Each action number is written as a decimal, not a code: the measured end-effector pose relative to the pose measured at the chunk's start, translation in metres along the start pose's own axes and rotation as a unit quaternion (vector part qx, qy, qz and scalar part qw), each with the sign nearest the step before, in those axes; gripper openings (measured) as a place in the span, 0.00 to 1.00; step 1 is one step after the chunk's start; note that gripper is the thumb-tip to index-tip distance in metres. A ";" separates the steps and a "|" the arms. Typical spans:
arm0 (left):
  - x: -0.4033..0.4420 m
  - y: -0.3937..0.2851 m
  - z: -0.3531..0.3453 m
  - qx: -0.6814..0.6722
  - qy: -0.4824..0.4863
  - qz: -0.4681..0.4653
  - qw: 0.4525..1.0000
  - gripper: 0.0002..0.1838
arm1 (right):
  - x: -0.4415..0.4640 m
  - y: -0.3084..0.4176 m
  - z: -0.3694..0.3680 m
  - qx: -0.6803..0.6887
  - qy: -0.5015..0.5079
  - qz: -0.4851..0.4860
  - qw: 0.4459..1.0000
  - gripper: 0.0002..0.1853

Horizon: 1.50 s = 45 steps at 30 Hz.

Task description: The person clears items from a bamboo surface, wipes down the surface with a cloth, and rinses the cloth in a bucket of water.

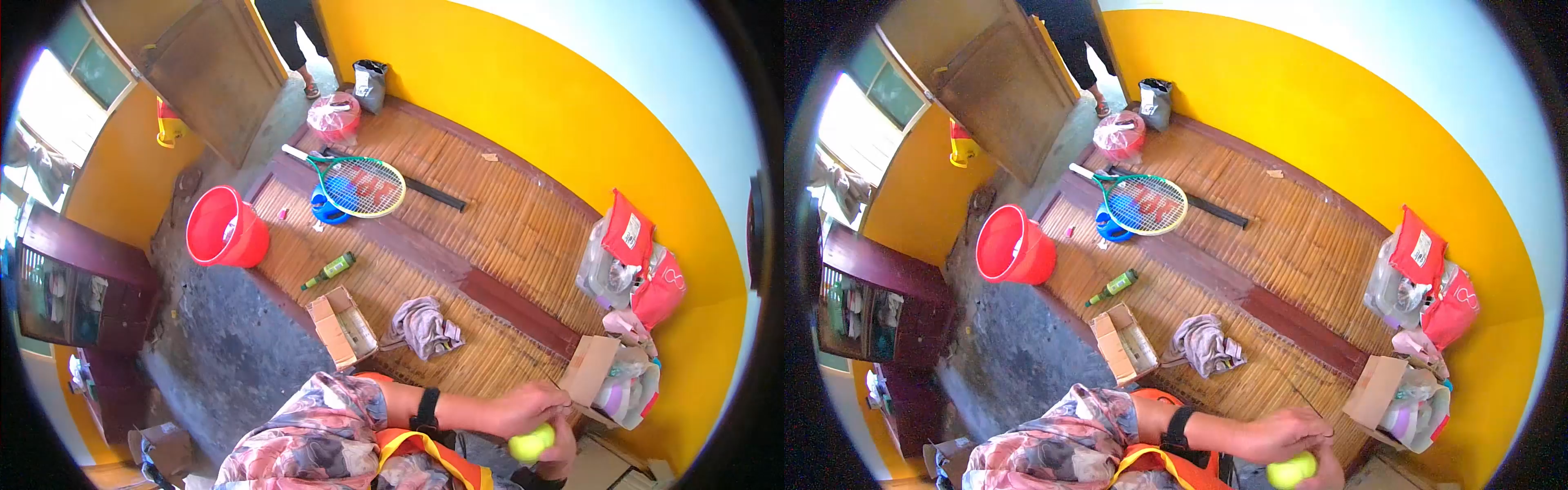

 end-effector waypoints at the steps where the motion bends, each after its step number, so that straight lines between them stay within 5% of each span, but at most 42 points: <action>1: 0.001 -0.011 0.002 0.035 -0.007 -0.013 0.999 0.06 | 0.001 -0.001 -0.016 -0.035 0.023 -0.012 0.999 0.31; 7: 0.021 -0.075 -0.002 0.028 -0.033 -0.154 0.987 0.04 | -0.032 0.021 -0.004 -0.096 -0.001 0.005 0.995 0.42; 9: 0.034 -0.088 -0.009 -0.008 -0.008 -0.151 0.988 0.03 | -0.046 0.016 -0.052 -0.157 0.237 -0.090 0.955 0.41; 13: 0.048 -0.110 -0.047 -0.060 0.072 -0.154 0.984 0.02 | -0.068 0.056 -0.036 -0.081 0.122 0.057 0.988 0.39; 17: 0.058 -0.137 -0.075 -0.062 0.044 -0.175 0.982 0.02 | -0.102 0.078 -0.026 -0.007 0.120 0.156 0.980 0.37; 18: 0.063 -0.135 -0.092 -0.091 0.135 -0.159 0.974 0.01 | -0.108 0.082 -0.023 0.011 0.120 0.178 0.977 0.36; 22: 0.066 -0.125 -0.120 -0.220 0.134 -0.070 0.964 0.03 | -0.152 0.107 0.012 0.084 0.116 0.282 0.949 0.35; 25: 0.081 -0.119 -0.074 -0.420 0.082 0.079 0.900 0.08 | -0.204 0.141 0.058 0.114 0.105 0.361 0.920 0.33; 26: 0.094 -0.091 -0.066 -0.562 0.033 0.021 0.826 0.09 | -0.226 0.158 0.080 0.118 0.099 0.385 0.910 0.33; 28: 0.102 -0.073 -0.004 -0.625 -0.075 0.054 0.775 0.09 | -0.272 0.191 0.128 0.135 0.128 0.429 0.884 0.32; 29: 0.097 -0.057 0.036 -0.577 -0.130 0.049 0.805 0.09 | -0.295 0.208 0.153 0.148 0.155 0.447 0.869 0.32; 32: 0.059 -0.023 0.142 -0.589 -0.254 0.064 0.764 0.06 | -0.368 0.215 0.268 0.192 -0.134 0.553 0.800 0.26; 33: 0.039 -0.015 0.179 -0.506 -0.313 0.098 0.798 0.04 | -0.394 0.218 0.258 -0.115 -0.425 0.537 0.719 0.23; 34: 0.027 0.012 0.221 -0.517 -0.309 0.090 0.793 0.06 | -0.410 0.220 0.235 -0.401 -0.639 0.417 0.507 0.20; 37: -0.030 -0.012 0.330 -0.320 -0.398 0.129 0.850 0.06 | -0.459 0.222 0.307 -0.422 -0.604 0.451 0.505 0.15; 38: -0.048 -0.021 0.375 -0.304 -0.476 0.096 0.819 0.06 | -0.493 0.220 0.362 -0.463 -0.618 0.467 0.430 0.17; 39: -0.051 -0.041 0.411 -0.281 -0.455 0.077 0.842 0.06 | -0.493 0.216 0.360 -0.464 -0.620 0.463 0.432 0.17; 41: -0.044 -0.124 0.403 -0.213 -0.460 0.044 0.861 0.08 | -0.477 0.214 0.344 -0.446 -0.609 0.457 0.471 0.18; 43: -0.009 -0.199 0.394 -0.211 -0.366 -0.013 0.906 0.11 | -0.443 0.218 0.313 -0.423 -0.597 0.453 0.510 0.20; 44: 0.014 -0.243 0.387 -0.054 -0.279 -0.053 0.957 0.10 | -0.430 0.221 0.308 -0.413 -0.590 0.449 0.529 0.20; 45: 0.032 -0.280 0.369 -0.034 -0.288 -0.072 0.954 0.09 | -0.410 0.225 0.340 -0.330 -0.570 0.402 0.637 0.21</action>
Point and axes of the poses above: each hand's wrist, its own x-axis towards the middle knuckle, its own z-axis out of the back of the hand, y = z × x, the point moved 9 cm from there along x, towards the middle knuckle, and after that the axes turned 9 degrees about -z, right-handed, at the moved point
